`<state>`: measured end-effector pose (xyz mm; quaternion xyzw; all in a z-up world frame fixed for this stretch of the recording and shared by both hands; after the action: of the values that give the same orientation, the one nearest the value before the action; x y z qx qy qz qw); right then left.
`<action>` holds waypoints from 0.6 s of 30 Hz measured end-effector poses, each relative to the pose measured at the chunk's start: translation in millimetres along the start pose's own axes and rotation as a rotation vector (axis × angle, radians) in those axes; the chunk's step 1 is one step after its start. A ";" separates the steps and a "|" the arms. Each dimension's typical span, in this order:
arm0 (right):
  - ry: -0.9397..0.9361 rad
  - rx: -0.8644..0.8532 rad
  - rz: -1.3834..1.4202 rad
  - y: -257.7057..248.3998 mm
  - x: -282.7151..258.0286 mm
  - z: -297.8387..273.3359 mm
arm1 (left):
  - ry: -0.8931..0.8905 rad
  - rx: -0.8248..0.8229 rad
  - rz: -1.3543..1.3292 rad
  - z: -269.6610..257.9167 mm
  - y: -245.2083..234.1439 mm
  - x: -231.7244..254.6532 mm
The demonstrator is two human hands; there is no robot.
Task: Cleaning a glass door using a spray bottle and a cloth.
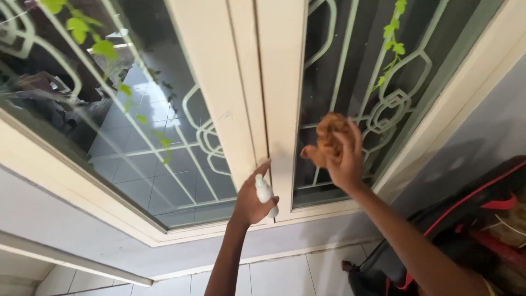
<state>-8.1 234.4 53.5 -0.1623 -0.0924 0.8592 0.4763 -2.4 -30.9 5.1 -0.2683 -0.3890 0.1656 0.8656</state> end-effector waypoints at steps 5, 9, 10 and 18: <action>0.054 -0.091 0.177 30.8 -74.8 -27.2 | -0.188 -0.133 -0.814 -19.4 7.8 -6.8; 0.099 -0.331 0.495 57.3 -146.8 -31.3 | -0.235 -0.022 -1.173 -40.7 8.5 -28.7; 0.085 -0.370 0.586 65.5 -162.3 -37.1 | -0.303 -0.001 -1.184 -50.6 18.9 -51.8; 0.197 -0.522 0.799 79.2 -259.2 -38.8 | -0.396 0.212 -1.259 -89.0 -75.8 -45.2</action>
<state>71.7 -27.3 42.1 -0.3799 -0.1898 0.9034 0.0592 42.3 -143.9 -25.5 0.1318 -0.6045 -0.2880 0.7310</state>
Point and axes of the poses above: each hand's wrist, its own z-axis towards the middle knuckle, its own y-axis out of the palm, x = y × z, the point moved 5 cm from there along z, towards the middle knuckle, and after that the axes turned 3 degrees about -z, right-handed, at the moved point
